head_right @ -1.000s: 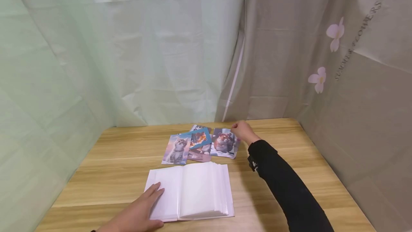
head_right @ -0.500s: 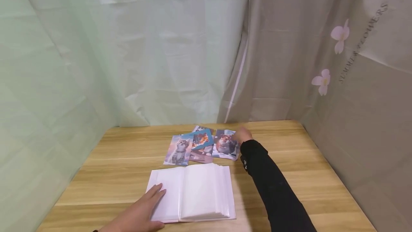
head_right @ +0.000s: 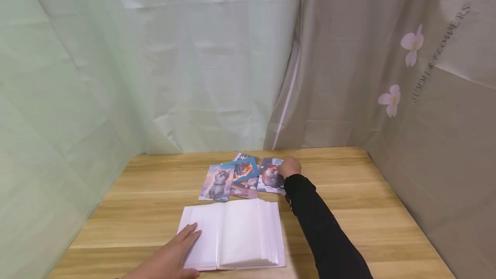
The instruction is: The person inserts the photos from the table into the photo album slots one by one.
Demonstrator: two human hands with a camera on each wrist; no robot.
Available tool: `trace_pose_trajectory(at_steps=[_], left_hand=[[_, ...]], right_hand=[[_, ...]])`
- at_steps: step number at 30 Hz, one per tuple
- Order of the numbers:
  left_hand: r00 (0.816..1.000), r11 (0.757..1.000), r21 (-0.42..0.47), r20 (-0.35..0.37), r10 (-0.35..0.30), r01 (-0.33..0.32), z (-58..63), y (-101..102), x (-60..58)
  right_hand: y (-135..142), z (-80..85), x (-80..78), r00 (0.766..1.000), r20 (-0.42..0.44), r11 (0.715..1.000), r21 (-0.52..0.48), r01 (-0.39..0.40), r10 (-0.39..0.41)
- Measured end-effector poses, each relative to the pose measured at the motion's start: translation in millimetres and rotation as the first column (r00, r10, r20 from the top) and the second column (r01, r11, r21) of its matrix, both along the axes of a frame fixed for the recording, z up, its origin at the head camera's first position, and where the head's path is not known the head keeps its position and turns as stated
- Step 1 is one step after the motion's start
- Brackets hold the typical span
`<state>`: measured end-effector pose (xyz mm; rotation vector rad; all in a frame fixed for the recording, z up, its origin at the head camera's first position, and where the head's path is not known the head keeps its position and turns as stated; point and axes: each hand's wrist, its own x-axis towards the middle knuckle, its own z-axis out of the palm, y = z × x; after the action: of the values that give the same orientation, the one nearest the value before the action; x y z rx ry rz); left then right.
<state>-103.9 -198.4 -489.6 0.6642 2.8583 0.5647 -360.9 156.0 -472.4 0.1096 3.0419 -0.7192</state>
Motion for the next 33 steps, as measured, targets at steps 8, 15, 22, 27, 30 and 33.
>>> trace_pose_trajectory(at_steps=[8,15,22,27,30,33], left_hand=[[1.0,1.0,-0.003,-0.012,0.0,0.0,2.2,1,0.5],[1.0,1.0,-0.005,-0.03,-0.003,0.002,2.7,2,1.2],[1.0,1.0,0.0,0.0,0.008,-0.008,3.8,3,1.7],[1.0,1.0,-0.003,0.005,0.011,-0.011,4.2,5,2.4],[1.0,1.0,-0.011,-0.003,0.01,-0.01,4.4,6,2.4],[1.0,1.0,-0.017,-0.005,0.015,-0.015,5.1,6,2.0]], right_hand=[[-1,1.7,-0.9,0.999,0.041,0.999,-0.033,0.037,-0.036],[5,-19.1,-25.3,0.989,0.116,0.993,-0.062,0.102,-0.094],[0,2.9,-3.0,0.986,0.136,0.989,-0.101,0.113,-0.098],[5,6.8,6.2,0.992,0.114,0.99,-0.128,0.061,-0.047],[11,3.7,2.1,0.993,0.12,0.989,-0.145,0.035,-0.018],[17,1.2,-2.9,0.992,0.129,0.976,-0.214,0.024,0.004]])
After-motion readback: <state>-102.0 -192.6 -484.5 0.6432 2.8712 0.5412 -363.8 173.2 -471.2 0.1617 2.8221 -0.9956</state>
